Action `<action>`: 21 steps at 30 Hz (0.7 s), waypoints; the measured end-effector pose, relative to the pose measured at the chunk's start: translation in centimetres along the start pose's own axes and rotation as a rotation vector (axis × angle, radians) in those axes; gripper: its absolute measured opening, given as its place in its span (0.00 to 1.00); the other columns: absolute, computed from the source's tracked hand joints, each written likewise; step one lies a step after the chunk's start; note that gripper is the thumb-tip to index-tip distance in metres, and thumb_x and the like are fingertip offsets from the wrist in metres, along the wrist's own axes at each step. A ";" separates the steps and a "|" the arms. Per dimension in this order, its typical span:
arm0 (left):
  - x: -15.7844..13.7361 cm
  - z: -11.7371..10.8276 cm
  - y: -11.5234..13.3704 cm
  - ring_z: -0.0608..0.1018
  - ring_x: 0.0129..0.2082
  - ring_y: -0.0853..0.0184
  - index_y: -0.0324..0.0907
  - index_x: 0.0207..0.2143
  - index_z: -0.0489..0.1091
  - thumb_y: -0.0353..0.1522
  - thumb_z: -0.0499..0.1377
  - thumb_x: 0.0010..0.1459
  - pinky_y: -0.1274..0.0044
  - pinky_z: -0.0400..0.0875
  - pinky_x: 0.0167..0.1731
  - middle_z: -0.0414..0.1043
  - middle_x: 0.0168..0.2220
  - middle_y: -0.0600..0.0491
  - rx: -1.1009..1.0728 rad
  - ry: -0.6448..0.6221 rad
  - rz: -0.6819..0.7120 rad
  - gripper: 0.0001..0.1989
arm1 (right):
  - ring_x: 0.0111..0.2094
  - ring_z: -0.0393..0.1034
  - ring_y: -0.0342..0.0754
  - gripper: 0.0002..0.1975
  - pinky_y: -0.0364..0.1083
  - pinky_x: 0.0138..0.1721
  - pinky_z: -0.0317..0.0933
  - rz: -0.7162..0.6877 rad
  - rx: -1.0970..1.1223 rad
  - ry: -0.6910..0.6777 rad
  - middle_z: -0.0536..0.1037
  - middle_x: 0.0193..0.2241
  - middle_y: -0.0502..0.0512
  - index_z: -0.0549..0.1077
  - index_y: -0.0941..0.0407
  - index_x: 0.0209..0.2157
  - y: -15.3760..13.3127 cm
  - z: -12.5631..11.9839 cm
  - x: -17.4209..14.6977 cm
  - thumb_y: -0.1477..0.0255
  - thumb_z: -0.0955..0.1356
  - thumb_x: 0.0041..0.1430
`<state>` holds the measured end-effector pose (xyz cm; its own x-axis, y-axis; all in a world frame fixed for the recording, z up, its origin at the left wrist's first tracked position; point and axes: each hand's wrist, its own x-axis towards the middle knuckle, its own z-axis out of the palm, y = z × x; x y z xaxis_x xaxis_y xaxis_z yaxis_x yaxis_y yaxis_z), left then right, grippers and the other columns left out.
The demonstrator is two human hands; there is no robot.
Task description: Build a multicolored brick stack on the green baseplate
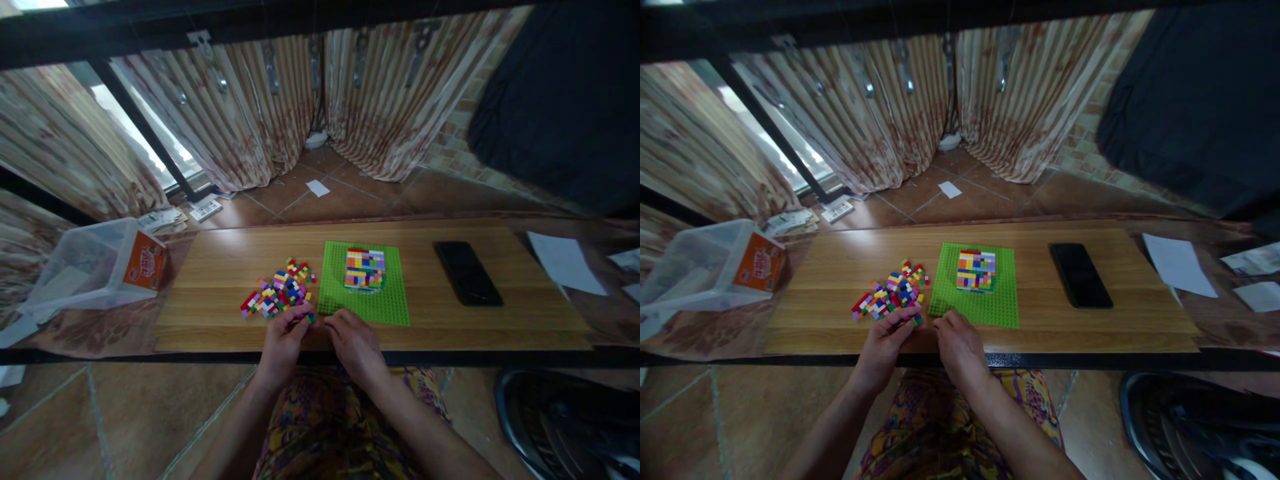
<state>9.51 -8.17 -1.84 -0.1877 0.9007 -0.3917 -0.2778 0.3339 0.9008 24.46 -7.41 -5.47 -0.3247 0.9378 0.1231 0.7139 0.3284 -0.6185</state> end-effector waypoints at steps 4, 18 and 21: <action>0.0 -0.3 -0.4 0.77 0.34 0.67 0.38 0.36 0.78 0.32 0.67 0.44 0.75 0.72 0.39 0.77 0.39 0.50 0.022 -0.002 0.025 0.14 | 0.39 0.70 0.50 0.08 0.48 0.42 0.65 -0.016 -0.059 -0.004 0.75 0.36 0.56 0.75 0.54 0.38 0.1 0.2 0.3 0.75 0.64 0.63; -0.6 0.7 -1.0 0.75 0.32 0.71 0.39 0.33 0.77 0.30 0.71 0.40 0.80 0.69 0.36 0.76 0.32 0.54 -0.057 -0.047 0.006 0.14 | 0.35 0.73 0.48 0.10 0.46 0.39 0.65 0.295 0.701 0.106 0.80 0.33 0.53 0.77 0.54 0.35 -1.0 -1.5 0.2 0.64 0.67 0.58; -0.9 1.0 -0.8 0.74 0.29 0.72 0.39 0.32 0.76 0.30 0.71 0.41 0.80 0.69 0.34 0.74 0.28 0.55 -0.052 -0.090 0.022 0.13 | 0.32 0.72 0.46 0.10 0.45 0.37 0.64 0.345 0.802 0.073 0.80 0.29 0.51 0.77 0.55 0.30 -1.5 -1.6 0.4 0.64 0.68 0.56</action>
<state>10.80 -8.95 -2.03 -0.1097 0.9296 -0.3518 -0.3235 0.3013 0.8970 24.27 -7.38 -3.27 -0.1111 0.9840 -0.1389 0.1045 -0.1274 -0.9863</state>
